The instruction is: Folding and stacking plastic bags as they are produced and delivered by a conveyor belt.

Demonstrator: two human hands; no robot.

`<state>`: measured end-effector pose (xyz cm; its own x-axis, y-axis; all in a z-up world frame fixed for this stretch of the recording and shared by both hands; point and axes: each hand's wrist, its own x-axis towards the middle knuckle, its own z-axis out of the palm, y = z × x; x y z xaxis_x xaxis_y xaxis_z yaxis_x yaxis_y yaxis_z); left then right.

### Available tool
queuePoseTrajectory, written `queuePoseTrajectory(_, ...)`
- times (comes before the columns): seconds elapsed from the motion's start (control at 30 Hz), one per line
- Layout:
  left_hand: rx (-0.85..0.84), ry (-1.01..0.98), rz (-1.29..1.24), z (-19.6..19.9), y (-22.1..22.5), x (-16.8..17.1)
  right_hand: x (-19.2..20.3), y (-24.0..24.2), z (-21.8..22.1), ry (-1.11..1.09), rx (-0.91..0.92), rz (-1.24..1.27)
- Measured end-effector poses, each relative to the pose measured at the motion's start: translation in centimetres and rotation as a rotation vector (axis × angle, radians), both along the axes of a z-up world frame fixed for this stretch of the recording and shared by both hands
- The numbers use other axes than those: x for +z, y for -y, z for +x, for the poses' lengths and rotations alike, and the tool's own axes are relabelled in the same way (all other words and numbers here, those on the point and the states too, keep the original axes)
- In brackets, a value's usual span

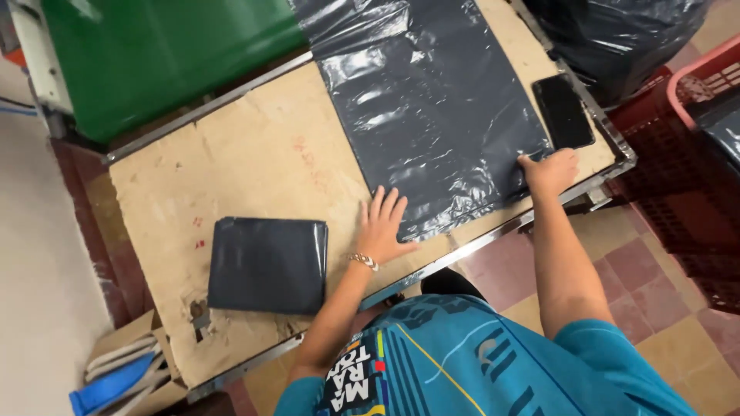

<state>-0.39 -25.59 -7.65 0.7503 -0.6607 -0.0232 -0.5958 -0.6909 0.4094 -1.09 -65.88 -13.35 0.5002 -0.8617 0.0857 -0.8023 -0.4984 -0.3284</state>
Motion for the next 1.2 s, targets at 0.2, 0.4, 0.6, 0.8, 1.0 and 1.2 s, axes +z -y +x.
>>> queuePoseTrajectory(0.2,-0.002,0.071,0.069,-0.3,1.1,-2.6,-1.6,1.1,0.9,-0.037,0.127,0.291)
queuePoseTrajectory(0.4,0.172,0.395,-0.064,2.1,2.6,-7.9,4.7,1.0,4.3,0.612,0.008,1.167)
queuePoseTrajectory(0.6,0.366,0.166,-0.213,8.7,2.4,-8.7,4.4,2.3,6.1,0.953,0.087,1.157)
queuePoseTrajectory(0.8,0.035,0.091,-0.24,5.0,0.1,3.7,12.2,0.9,-4.0,0.982,0.469,0.802)
queuePoseTrajectory(1.0,-0.556,-0.383,-0.471,-5.0,-2.6,21.4,16.1,5.2,-18.9,1.13,0.606,1.358)
queuePoseTrajectory(1.2,-0.684,-0.419,-0.568,-1.5,-3.7,24.3,23.2,4.6,-16.9,0.524,0.789,0.645)
